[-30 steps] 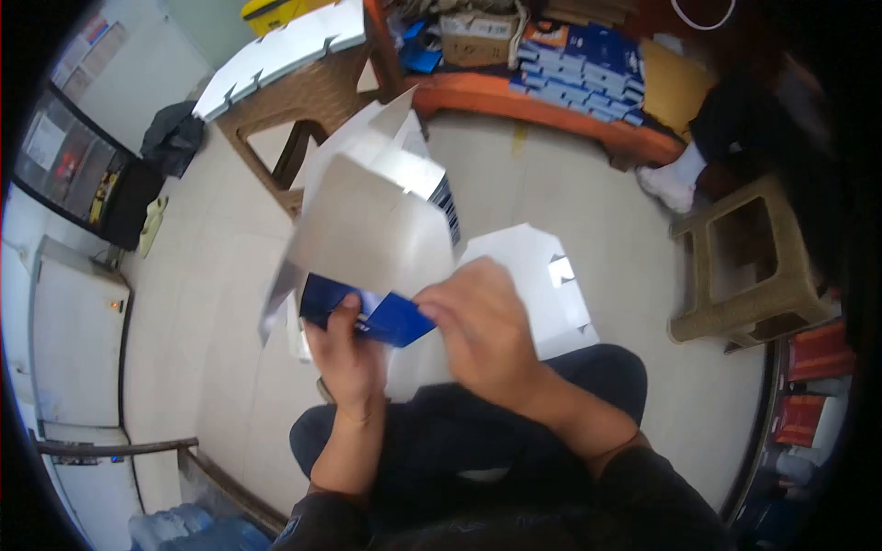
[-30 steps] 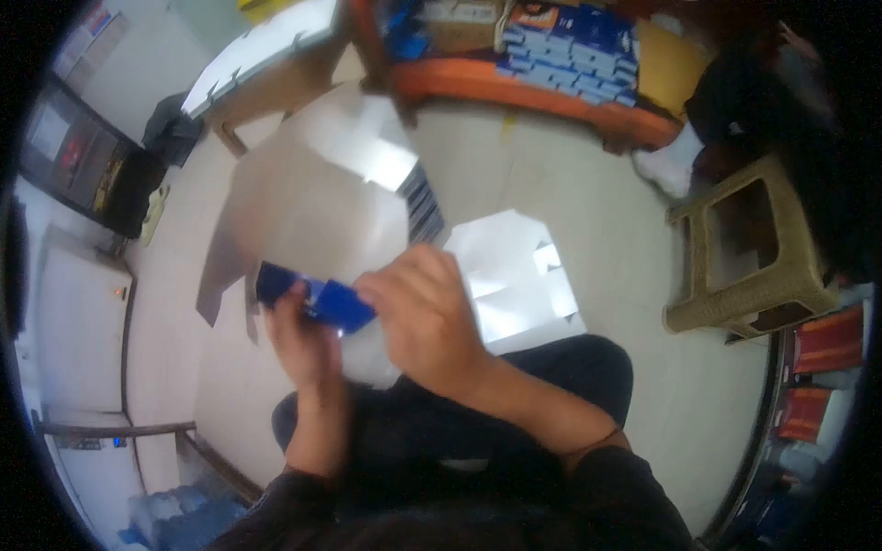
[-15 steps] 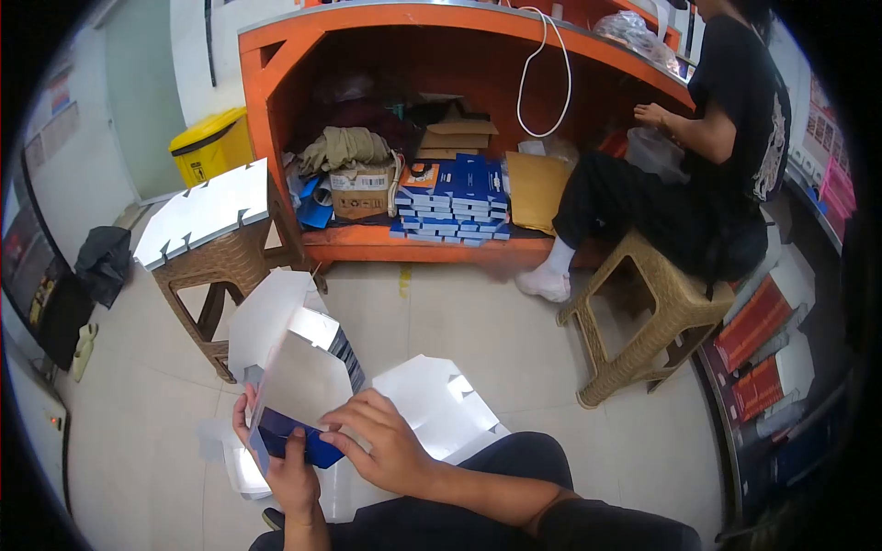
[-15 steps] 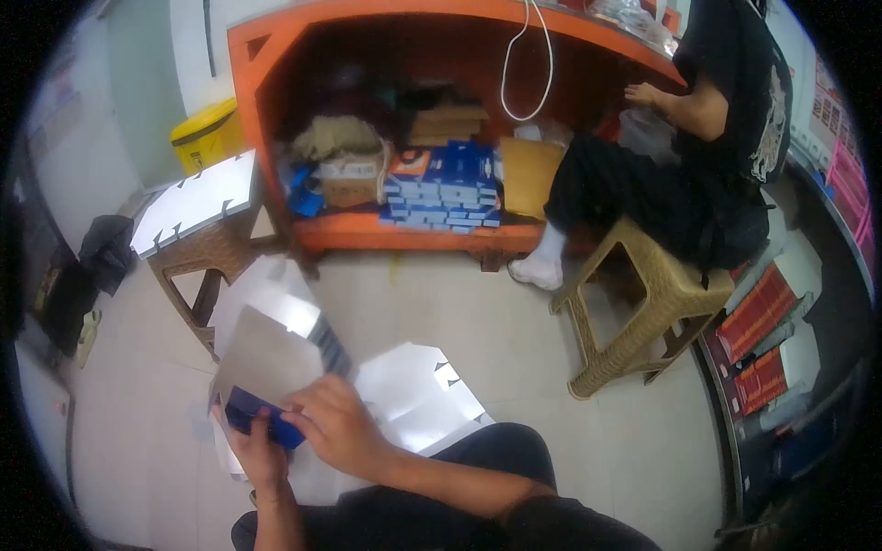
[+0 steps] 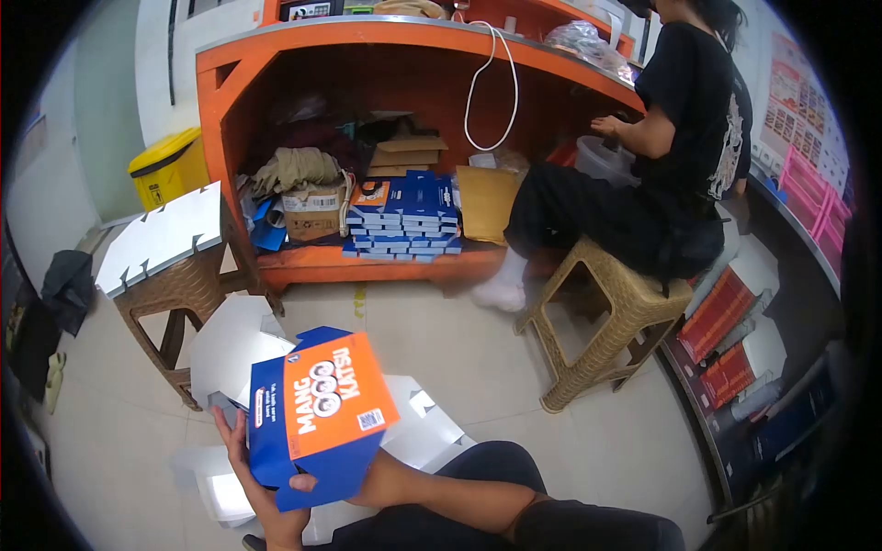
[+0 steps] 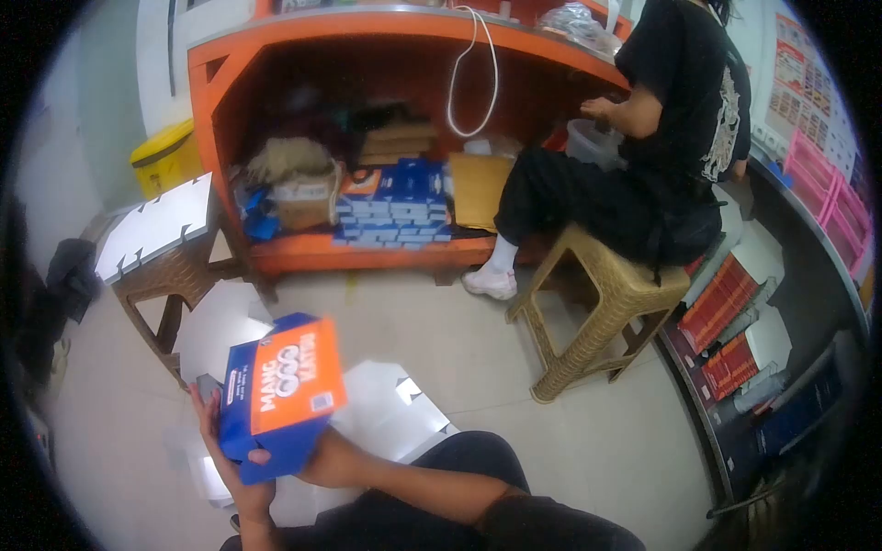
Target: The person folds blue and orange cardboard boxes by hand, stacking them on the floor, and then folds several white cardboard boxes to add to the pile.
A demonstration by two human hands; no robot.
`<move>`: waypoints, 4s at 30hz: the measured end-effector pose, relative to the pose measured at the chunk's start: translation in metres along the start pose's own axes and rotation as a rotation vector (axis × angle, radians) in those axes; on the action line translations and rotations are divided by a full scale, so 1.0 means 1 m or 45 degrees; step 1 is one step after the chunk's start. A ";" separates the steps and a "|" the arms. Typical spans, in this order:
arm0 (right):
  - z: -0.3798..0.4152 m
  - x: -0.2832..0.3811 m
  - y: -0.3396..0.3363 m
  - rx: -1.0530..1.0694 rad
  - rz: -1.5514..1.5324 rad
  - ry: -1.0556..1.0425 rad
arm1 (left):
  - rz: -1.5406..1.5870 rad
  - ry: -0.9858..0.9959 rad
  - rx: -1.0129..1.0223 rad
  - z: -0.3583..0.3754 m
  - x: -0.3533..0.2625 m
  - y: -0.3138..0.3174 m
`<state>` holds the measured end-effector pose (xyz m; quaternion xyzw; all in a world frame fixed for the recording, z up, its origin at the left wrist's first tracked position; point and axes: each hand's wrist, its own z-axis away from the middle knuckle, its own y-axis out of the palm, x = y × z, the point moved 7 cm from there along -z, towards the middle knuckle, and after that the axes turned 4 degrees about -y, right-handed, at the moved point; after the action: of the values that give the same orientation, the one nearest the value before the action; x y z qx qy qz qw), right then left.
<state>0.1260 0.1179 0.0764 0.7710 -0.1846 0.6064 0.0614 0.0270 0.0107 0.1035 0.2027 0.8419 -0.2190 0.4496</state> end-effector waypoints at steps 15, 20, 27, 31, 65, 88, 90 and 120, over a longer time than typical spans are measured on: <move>-0.010 0.030 -0.055 -0.449 0.435 -0.352 | 0.245 -0.153 0.196 -0.006 0.012 0.002; -0.008 0.018 -0.045 -0.508 0.086 -0.173 | 0.141 -0.035 0.159 -0.006 0.014 -0.003; -0.003 0.022 -0.032 -0.617 -0.141 0.120 | -0.044 0.173 0.034 0.000 0.001 -0.005; 0.001 0.020 -0.017 -0.504 -0.155 -0.081 | -0.152 0.320 -0.047 0.009 0.002 -0.002; -0.026 -0.062 -0.153 -0.709 -0.172 0.218 | -0.049 -0.361 -0.739 -0.003 0.057 -0.266; 0.056 -0.388 -0.220 -0.093 1.133 1.634 | -0.937 -0.751 -0.464 0.003 0.171 -0.300; 0.052 -0.405 -0.220 -0.028 0.941 1.672 | -0.852 -0.611 -0.488 -0.006 0.163 -0.284; 0.037 0.044 -0.181 -0.907 0.089 -0.233 | -0.064 0.018 0.116 -0.027 0.036 -0.090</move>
<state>0.2331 0.2644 0.1327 0.7456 -0.4151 0.4342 0.2886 -0.0576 -0.0432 0.1031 0.2033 0.8390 -0.2669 0.4284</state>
